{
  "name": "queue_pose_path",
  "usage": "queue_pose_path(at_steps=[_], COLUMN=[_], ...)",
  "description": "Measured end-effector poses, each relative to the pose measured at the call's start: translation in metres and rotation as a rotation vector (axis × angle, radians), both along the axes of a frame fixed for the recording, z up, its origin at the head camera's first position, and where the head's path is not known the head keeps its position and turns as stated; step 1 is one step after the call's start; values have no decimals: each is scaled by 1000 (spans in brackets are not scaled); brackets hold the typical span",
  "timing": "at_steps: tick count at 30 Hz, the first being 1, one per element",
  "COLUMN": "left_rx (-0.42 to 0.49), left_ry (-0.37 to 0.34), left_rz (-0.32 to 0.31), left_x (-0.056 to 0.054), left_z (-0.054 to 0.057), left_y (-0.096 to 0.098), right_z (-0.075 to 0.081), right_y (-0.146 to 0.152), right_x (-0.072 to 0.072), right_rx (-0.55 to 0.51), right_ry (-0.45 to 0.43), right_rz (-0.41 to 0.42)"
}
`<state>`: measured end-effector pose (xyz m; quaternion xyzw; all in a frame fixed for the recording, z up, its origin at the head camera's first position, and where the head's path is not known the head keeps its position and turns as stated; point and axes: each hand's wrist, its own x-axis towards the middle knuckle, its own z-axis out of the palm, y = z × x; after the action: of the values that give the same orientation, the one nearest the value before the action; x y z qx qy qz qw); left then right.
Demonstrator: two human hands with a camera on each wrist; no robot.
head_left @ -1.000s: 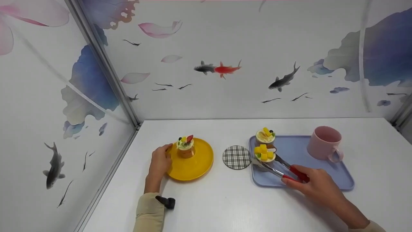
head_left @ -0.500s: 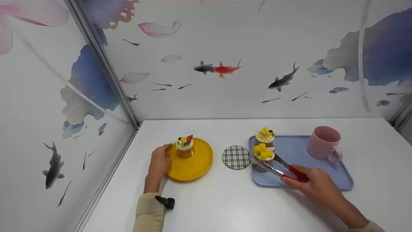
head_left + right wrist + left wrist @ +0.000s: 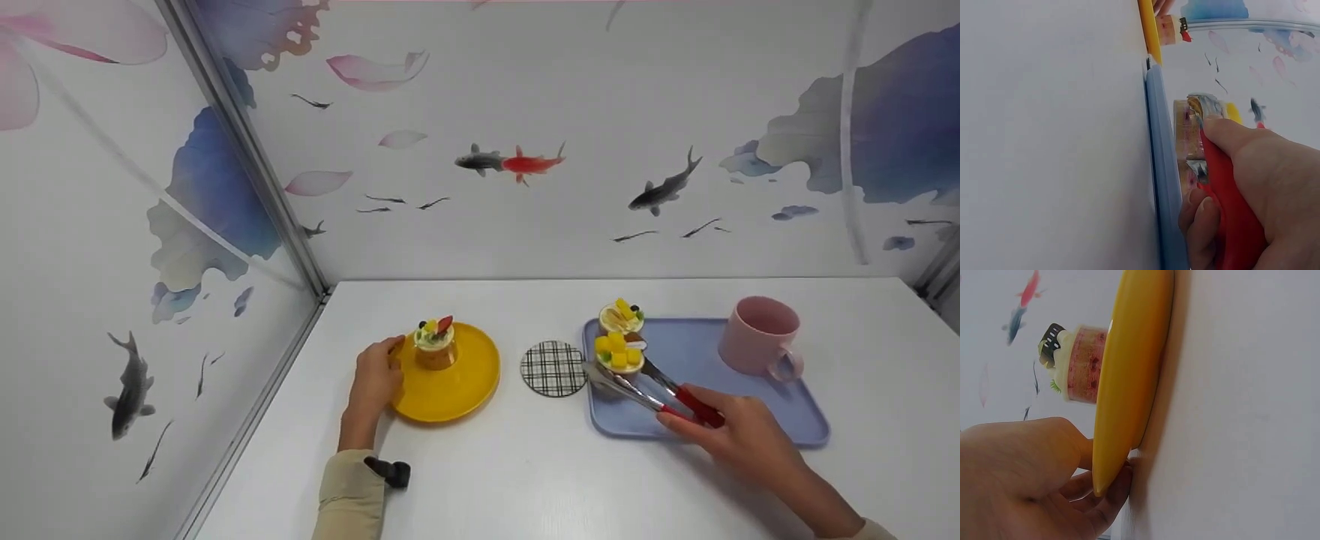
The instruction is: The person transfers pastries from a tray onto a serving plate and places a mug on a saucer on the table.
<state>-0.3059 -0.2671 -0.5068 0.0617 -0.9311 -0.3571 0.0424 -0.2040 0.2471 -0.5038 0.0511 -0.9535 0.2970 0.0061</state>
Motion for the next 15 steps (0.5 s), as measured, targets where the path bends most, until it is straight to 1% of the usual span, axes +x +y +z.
queue_pose_path(at_steps=[6,15], left_rx=[2,15], left_ry=[8,-17], left_rz=[2,17], left_x=[0,0], left_z=[1,-1], left_y=[1,1], right_z=[1,2], right_y=[-2,-6], right_x=[1,3], right_rx=[-1,32], right_ry=[-1,-6], right_rz=[-1,-9])
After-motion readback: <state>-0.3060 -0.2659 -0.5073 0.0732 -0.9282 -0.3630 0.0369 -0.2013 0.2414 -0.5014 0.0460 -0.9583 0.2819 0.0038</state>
